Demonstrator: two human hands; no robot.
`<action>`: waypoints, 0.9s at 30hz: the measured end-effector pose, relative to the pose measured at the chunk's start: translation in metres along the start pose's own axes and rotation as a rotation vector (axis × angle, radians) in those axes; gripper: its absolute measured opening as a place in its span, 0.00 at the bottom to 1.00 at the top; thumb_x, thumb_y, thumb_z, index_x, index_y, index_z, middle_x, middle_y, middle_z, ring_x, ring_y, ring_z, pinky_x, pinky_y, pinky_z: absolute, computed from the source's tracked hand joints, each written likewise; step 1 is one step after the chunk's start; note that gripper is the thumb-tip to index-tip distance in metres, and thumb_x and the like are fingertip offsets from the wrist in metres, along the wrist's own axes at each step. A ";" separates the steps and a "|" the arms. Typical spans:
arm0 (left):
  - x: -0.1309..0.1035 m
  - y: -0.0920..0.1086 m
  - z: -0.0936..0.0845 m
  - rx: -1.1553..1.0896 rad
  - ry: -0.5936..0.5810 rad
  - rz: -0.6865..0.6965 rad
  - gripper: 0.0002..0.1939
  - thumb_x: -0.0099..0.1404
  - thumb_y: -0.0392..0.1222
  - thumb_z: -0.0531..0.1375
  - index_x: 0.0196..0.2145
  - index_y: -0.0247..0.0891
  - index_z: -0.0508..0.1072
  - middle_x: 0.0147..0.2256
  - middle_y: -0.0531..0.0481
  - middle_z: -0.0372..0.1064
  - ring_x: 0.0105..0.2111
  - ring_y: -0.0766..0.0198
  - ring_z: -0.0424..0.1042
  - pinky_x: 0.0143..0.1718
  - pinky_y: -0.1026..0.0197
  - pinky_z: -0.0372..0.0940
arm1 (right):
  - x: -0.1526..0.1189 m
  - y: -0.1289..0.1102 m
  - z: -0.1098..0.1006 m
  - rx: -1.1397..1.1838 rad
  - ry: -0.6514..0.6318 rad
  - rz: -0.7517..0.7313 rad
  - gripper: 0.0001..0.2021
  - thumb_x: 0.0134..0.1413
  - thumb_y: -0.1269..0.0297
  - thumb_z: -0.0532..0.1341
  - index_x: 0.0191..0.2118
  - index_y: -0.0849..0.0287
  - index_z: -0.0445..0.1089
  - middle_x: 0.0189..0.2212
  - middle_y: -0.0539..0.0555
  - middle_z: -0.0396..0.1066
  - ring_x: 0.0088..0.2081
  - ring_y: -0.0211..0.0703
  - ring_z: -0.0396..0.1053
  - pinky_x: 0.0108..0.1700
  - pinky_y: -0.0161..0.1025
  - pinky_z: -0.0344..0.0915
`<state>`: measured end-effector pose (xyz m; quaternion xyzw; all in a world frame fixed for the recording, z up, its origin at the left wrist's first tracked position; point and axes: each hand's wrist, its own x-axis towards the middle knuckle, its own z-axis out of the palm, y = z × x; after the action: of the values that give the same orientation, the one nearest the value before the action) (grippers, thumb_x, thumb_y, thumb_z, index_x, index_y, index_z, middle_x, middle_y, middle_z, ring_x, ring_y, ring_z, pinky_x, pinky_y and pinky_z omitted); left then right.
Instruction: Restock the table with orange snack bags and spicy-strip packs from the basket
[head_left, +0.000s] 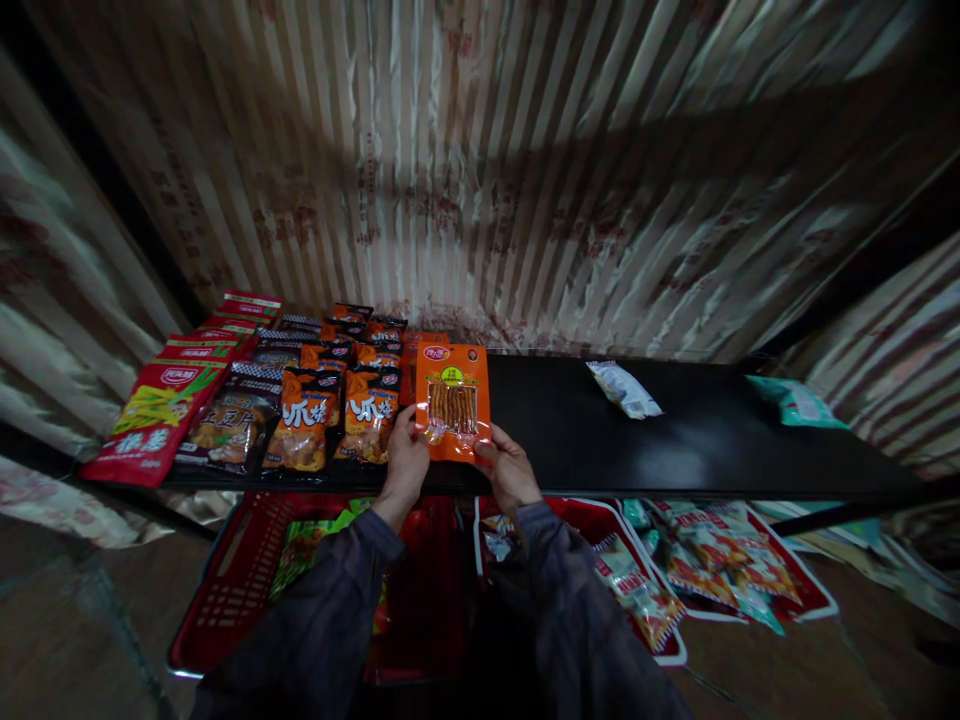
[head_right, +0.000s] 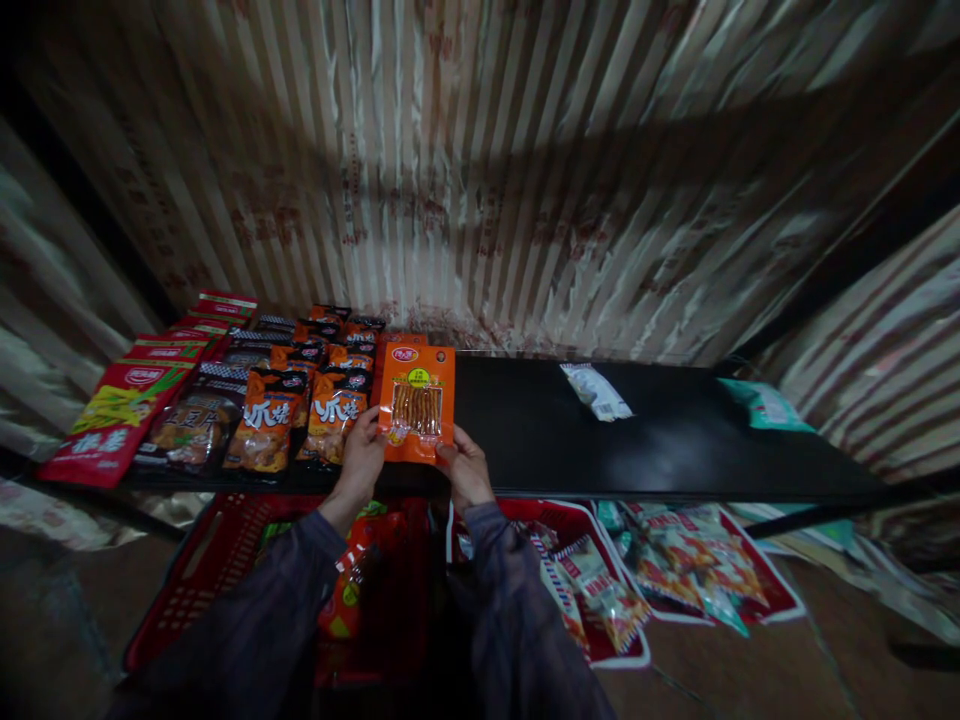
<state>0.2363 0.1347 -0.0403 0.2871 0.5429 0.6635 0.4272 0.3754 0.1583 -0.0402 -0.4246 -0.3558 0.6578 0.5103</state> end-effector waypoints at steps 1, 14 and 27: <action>0.003 -0.003 -0.001 0.009 0.005 0.025 0.26 0.53 0.28 0.56 0.51 0.38 0.66 0.37 0.49 0.74 0.36 0.64 0.72 0.40 0.63 0.64 | 0.004 0.001 0.001 -0.003 -0.001 -0.001 0.20 0.29 0.68 0.67 0.37 0.56 0.74 0.31 0.49 0.77 0.32 0.43 0.73 0.34 0.38 0.69; 0.028 -0.008 0.010 0.314 0.014 0.387 0.22 0.53 0.26 0.55 0.44 0.38 0.73 0.52 0.44 0.66 0.55 0.54 0.62 0.61 0.54 0.51 | 0.045 -0.007 0.002 -0.082 0.048 -0.040 0.20 0.30 0.70 0.66 0.38 0.56 0.73 0.31 0.50 0.77 0.30 0.42 0.73 0.30 0.36 0.68; 0.041 -0.023 0.009 0.462 -0.048 0.568 0.22 0.52 0.26 0.54 0.45 0.37 0.73 0.59 0.44 0.58 0.64 0.50 0.43 0.65 0.45 0.41 | 0.089 -0.006 0.028 -0.081 0.019 -0.031 0.18 0.32 0.76 0.60 0.35 0.56 0.74 0.29 0.49 0.77 0.29 0.41 0.73 0.29 0.35 0.68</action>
<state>0.2306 0.1764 -0.0636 0.5309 0.5669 0.6085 0.1625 0.3412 0.2449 -0.0410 -0.4455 -0.3840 0.6308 0.5061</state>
